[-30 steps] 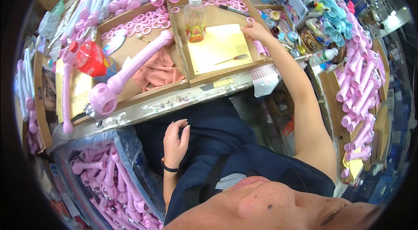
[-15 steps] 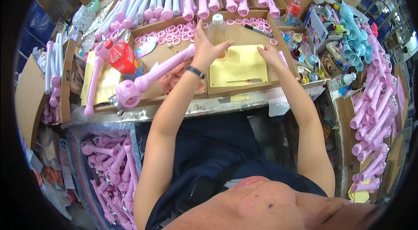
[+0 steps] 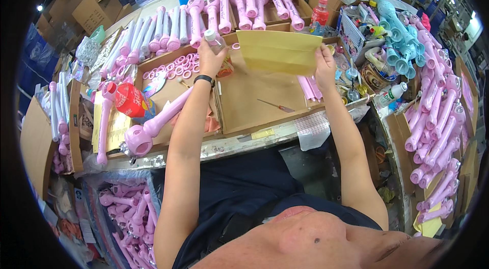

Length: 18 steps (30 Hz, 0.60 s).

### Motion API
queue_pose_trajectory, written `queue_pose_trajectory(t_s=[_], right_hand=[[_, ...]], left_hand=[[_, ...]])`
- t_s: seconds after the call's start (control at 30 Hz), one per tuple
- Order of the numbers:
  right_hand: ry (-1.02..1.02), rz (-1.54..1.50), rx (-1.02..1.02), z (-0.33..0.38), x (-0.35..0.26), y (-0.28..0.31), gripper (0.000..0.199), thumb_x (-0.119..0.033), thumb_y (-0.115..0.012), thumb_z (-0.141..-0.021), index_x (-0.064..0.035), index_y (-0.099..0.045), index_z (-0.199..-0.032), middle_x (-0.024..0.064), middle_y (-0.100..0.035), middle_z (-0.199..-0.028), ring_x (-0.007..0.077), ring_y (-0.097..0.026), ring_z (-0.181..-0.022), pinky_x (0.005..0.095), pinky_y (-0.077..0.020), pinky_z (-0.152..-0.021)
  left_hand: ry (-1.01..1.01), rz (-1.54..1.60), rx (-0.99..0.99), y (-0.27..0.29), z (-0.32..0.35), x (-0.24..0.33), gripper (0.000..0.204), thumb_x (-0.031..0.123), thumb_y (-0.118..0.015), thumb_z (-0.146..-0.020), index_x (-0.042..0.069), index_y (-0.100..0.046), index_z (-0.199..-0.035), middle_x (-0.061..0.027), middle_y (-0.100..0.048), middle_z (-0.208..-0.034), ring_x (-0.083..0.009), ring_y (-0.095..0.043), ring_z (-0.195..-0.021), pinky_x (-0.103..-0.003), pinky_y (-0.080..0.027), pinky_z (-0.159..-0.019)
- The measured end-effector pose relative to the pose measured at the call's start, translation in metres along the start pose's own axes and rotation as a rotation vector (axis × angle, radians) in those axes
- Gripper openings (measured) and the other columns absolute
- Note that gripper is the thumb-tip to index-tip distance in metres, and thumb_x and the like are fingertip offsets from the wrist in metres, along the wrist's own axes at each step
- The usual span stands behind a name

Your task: The person assembles pink bubble wands by attaching a metal crown to the wand head, tightening it with a screwdriver, and wiping the wand with a cloth. The person handles multiple wands one at a time, placing finished units on a nearby tray.

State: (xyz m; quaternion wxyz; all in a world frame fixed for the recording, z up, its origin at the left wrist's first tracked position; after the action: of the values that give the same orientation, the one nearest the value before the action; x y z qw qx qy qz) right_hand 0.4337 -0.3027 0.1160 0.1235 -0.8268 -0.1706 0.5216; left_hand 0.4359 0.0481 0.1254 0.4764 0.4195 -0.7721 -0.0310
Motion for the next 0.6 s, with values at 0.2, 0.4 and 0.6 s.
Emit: queue_pose_trajectory(t_s=[0.2, 0.4, 0.6], right_hand=[[0.394, 0.379, -0.016, 0.076, -0.090, -0.023, 0.018, -0.003, -0.044, -0.095, 0.0033, -0.055, -0.109, 0.0070, -0.060, -0.101, 0.0120, -0.056, -0.092, 0.0233, -0.0412, -0.083], [0.271, 0.434, -0.332, 0.172, -0.102, -0.057, 0.020, 0.007, -0.045, -0.087, 0.0044, -0.057, -0.102, 0.0165, -0.063, -0.102, 0.0256, -0.062, -0.092, 0.0326, -0.0451, -0.083], [-0.176, 0.274, -0.470, 0.219, -0.086, -0.083, 0.028, -0.015, -0.050, -0.088, 0.0032, -0.054, -0.109, 0.0196, -0.055, -0.120, 0.0308, -0.054, -0.109, 0.0362, -0.0397, -0.093]], left_hand=[[0.316, 0.870, -0.121, 0.028, 0.083, 0.033, 0.048, 0.039, -0.045, -0.097, 0.001, -0.041, -0.127, -0.0087, -0.053, -0.117, -0.0222, -0.047, -0.111, -0.036, -0.034, -0.098], [0.305, 1.120, -0.478, 0.096, 0.197, 0.058, 0.072, 0.068, -0.025, -0.089, 0.002, -0.053, -0.092, -0.0047, -0.048, -0.101, -0.0153, -0.042, -0.096, -0.027, -0.030, -0.088], [0.385, 0.870, -0.244, 0.161, 0.254, 0.052, 0.021, 0.005, -0.063, -0.085, 0.006, -0.042, -0.082, -0.0008, -0.044, -0.079, -0.0059, -0.038, -0.066, -0.018, -0.032, -0.059]])
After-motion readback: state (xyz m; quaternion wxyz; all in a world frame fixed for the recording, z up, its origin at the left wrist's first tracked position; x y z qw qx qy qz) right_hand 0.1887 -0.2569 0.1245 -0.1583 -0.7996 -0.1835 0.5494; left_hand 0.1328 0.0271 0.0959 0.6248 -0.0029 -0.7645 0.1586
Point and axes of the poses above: each hand's wrist, its own z-axis away from the middle knuckle, its own y-axis out of the back of the hand, x = y × z, the point moved 7 cm from there along -z, towards the middle knuckle
